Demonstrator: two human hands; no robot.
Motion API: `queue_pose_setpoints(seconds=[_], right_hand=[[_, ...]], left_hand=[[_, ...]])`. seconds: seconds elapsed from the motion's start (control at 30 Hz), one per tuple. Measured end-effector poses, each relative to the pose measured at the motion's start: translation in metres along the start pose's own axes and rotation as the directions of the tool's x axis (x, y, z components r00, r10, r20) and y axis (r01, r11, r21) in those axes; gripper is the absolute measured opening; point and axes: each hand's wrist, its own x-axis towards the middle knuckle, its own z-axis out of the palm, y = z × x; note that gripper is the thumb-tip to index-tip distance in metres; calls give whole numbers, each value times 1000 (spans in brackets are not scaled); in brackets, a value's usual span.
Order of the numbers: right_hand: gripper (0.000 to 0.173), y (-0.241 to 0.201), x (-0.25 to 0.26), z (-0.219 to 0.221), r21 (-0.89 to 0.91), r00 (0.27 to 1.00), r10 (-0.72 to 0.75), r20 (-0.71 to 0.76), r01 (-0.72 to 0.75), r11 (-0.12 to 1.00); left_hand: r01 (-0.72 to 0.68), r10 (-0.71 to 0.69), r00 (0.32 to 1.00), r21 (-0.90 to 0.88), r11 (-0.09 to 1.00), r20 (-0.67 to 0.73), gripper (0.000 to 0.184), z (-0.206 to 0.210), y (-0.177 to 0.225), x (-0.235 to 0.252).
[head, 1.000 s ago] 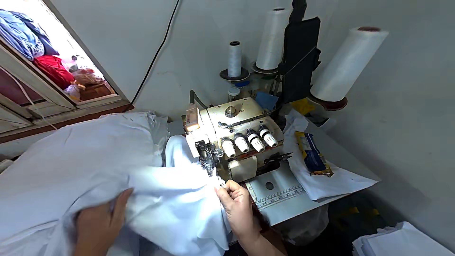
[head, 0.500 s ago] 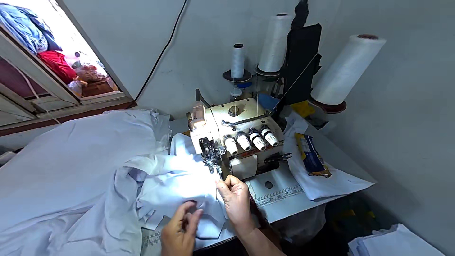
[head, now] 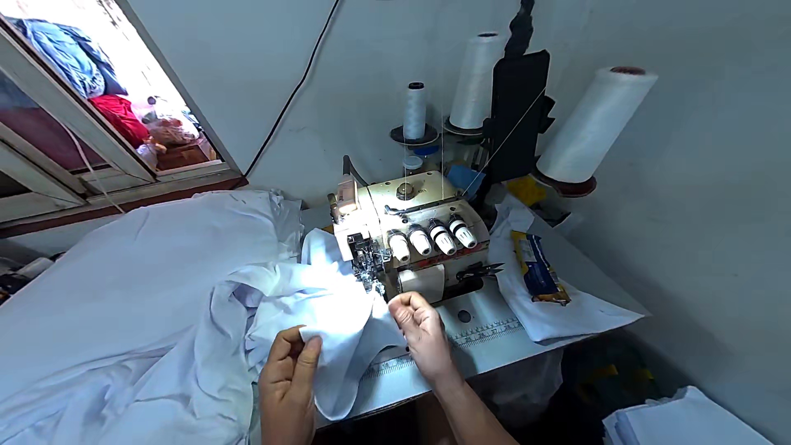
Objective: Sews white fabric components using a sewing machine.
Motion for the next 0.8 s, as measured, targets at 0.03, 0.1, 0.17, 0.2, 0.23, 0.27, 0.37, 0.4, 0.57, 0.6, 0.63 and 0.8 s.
queue_pose_setpoints(seconds=[0.03,0.1,0.17,0.2,0.23,0.27,0.37,0.4,0.57,0.6,0.63,0.8], right_hand=[[16,0,-5,-2,36,997,39,71,-42,998],[13,0,-17,-7,98,980,98,171,-116,988],[7,-3,-31,-11,129,970,151,189,-177,976],[6,-5,-39,-12,137,970,165,176,-190,972],[5,-6,-46,-13,143,973,167,158,-190,971],[7,-7,-53,-15,149,978,156,139,-176,973],[13,-2,-66,-18,160,988,86,130,-107,981],[14,0,-68,-19,162,989,69,132,-90,983],[21,4,-74,-19,194,987,20,162,-52,980],[23,5,-75,-19,213,983,7,181,-46,976],[23,5,-76,-19,243,978,2,210,-54,968],[18,4,-72,-17,176,983,39,178,-71,982]], left_hand=[[-48,48,999,19,999,12,15,3,4,2],[-158,148,981,79,984,127,13,6,12,0],[-290,216,909,169,942,356,13,4,18,-6],[-361,238,862,210,909,448,15,3,16,-11],[-430,259,820,252,867,510,17,3,11,-17],[-486,279,789,279,828,548,18,3,3,-22],[-521,300,777,300,799,553,21,2,-22,-36],[-508,303,788,289,811,535,21,3,-28,-38],[-450,285,826,265,853,486,20,7,-39,-44],[-452,285,825,267,851,487,21,8,-40,-44],[-460,291,822,269,847,489,21,9,-42,-45],[-465,271,820,310,829,503,23,8,-50,-50]])
